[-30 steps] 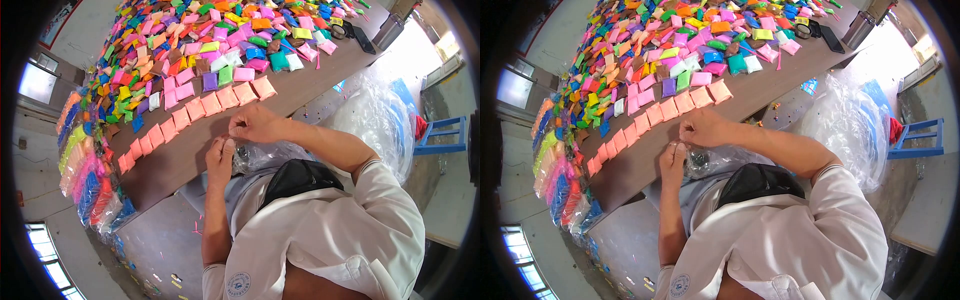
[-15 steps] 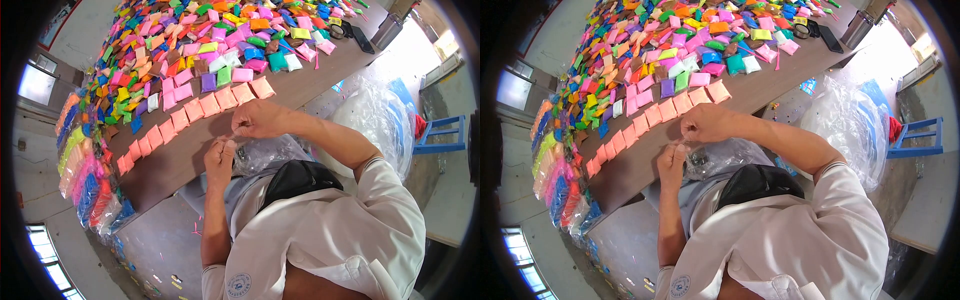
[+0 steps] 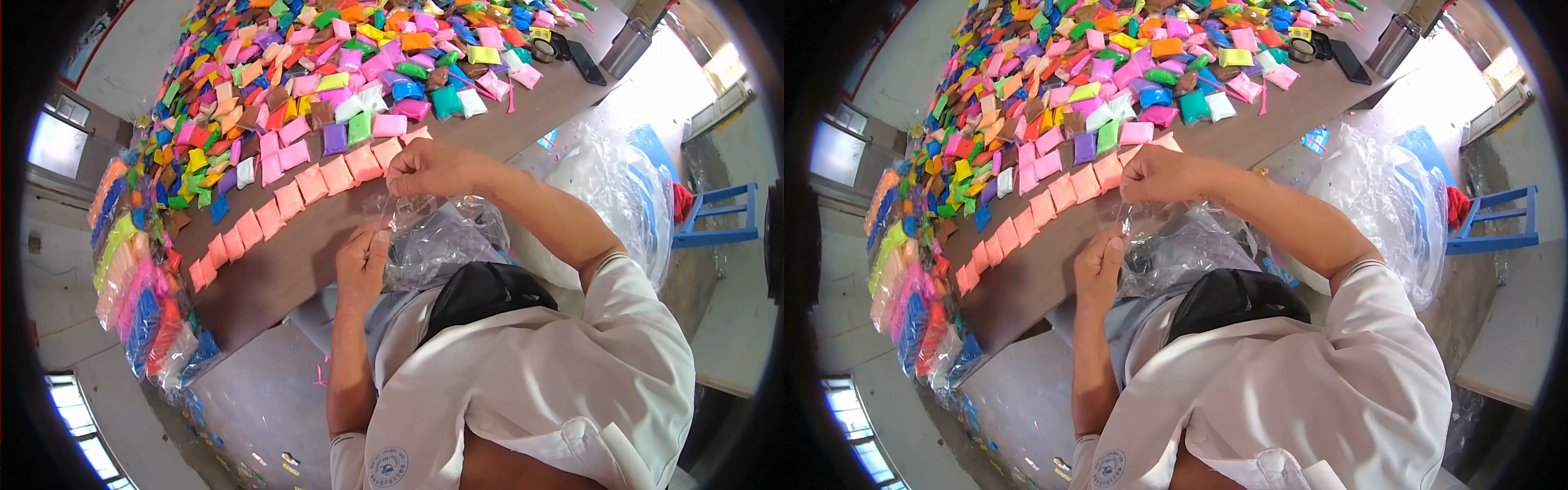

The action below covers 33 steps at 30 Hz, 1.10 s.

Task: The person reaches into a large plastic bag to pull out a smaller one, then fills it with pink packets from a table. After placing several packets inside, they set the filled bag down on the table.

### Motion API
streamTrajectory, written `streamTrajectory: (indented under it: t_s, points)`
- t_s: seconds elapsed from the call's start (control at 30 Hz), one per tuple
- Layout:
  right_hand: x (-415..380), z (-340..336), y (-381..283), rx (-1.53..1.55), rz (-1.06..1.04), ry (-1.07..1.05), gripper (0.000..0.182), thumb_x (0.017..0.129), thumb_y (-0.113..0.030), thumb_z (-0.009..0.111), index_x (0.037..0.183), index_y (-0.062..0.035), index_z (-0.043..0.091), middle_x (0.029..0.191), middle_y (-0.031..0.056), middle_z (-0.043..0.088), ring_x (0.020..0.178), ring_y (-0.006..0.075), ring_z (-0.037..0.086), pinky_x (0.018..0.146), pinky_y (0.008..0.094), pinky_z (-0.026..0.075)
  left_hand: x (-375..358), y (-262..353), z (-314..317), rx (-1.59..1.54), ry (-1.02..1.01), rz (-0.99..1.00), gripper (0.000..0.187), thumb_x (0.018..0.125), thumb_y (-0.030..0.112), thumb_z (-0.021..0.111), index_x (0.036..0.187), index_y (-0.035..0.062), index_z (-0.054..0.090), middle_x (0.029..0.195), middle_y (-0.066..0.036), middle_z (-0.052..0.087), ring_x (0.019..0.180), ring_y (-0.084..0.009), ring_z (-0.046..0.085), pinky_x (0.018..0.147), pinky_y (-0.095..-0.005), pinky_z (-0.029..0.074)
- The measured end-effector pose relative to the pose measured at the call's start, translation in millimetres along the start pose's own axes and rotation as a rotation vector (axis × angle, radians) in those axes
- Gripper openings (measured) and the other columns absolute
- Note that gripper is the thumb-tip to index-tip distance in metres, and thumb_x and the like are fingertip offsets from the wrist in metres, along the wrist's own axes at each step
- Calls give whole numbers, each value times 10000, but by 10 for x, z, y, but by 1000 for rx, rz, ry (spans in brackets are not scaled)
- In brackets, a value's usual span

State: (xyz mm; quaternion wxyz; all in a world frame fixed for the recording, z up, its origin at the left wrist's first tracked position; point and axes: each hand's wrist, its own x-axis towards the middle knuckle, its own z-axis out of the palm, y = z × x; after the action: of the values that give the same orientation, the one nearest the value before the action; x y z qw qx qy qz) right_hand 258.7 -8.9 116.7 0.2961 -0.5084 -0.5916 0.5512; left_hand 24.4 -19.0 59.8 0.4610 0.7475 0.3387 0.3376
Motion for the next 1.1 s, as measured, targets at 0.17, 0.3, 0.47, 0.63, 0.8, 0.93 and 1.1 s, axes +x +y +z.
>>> streamTrajectory:
  t_s: [0.17, 0.3, 0.47, 0.63, 0.8, 0.93, 1.1]
  points:
    - [-3, -49, 68, -92, -176, -88, 337, 864, -271, 728, 1054, -13, 623, 898, 4, 645, 802, 101, 595, 690, 294, 479, -59, -109, -57, -20, 30, -39, 301, 976, 203, 560, 901, -75, 646, 956, -104, 673, 819, -136, 571, 752, -269, 459]
    - [-133, -128, 194, -470, -310, 63, 373, 865, -260, 716, 1112, 1, 617, 949, 67, 679, 850, 178, 635, 744, 359, 497, -66, -87, -109, -59, 67, -98, 298, 980, 202, 558, 926, -74, 656, 957, -101, 675, 836, -132, 581, 770, -274, 468]
    - [-232, -208, 218, -620, -70, 103, 246, 870, -199, 677, 1037, -20, 663, 891, 99, 694, 817, 216, 654, 729, 363, 500, -102, -119, -180, -63, 85, -139, 297, 992, 206, 547, 985, -66, 667, 935, -87, 672, 840, -132, 588, 777, -271, 470]
    - [-350, -346, 263, -508, -116, 111, 217, 841, -193, 651, 993, -43, 690, 863, 112, 697, 804, 231, 667, 714, 393, 503, -133, -111, -156, -44, 53, -131, 294, 995, 209, 545, 1012, -54, 676, 899, -63, 662, 811, -115, 572, 743, -253, 456]
    - [-511, -485, 252, -622, -52, 173, 214, 834, -167, 678, 1002, -34, 678, 859, 96, 684, 821, 190, 660, 720, 345, 512, -120, -164, -220, 3, 122, -238, 309, 999, 217, 521, 1027, -44, 684, 861, -41, 656, 770, -94, 560, 672, -232, 436]
    - [-601, -465, 381, -571, -82, 257, 226, 803, -156, 674, 990, -29, 677, 867, 90, 683, 833, 209, 664, 731, 348, 512, -117, -189, -242, -63, 178, -221, 338, 1001, 278, 507, 1046, 5, 700, 867, -15, 675, 732, -60, 528, 604, -201, 370]
    - [-736, -505, 471, -733, 81, 204, 240, 823, -155, 654, 1024, -24, 668, 887, 94, 676, 828, 222, 655, 752, 349, 506, -112, -127, -271, 4, 214, -211, 339, 999, 259, 501, 1058, -10, 699, 884, -45, 695, 705, -78, 534, 611, -229, 404]
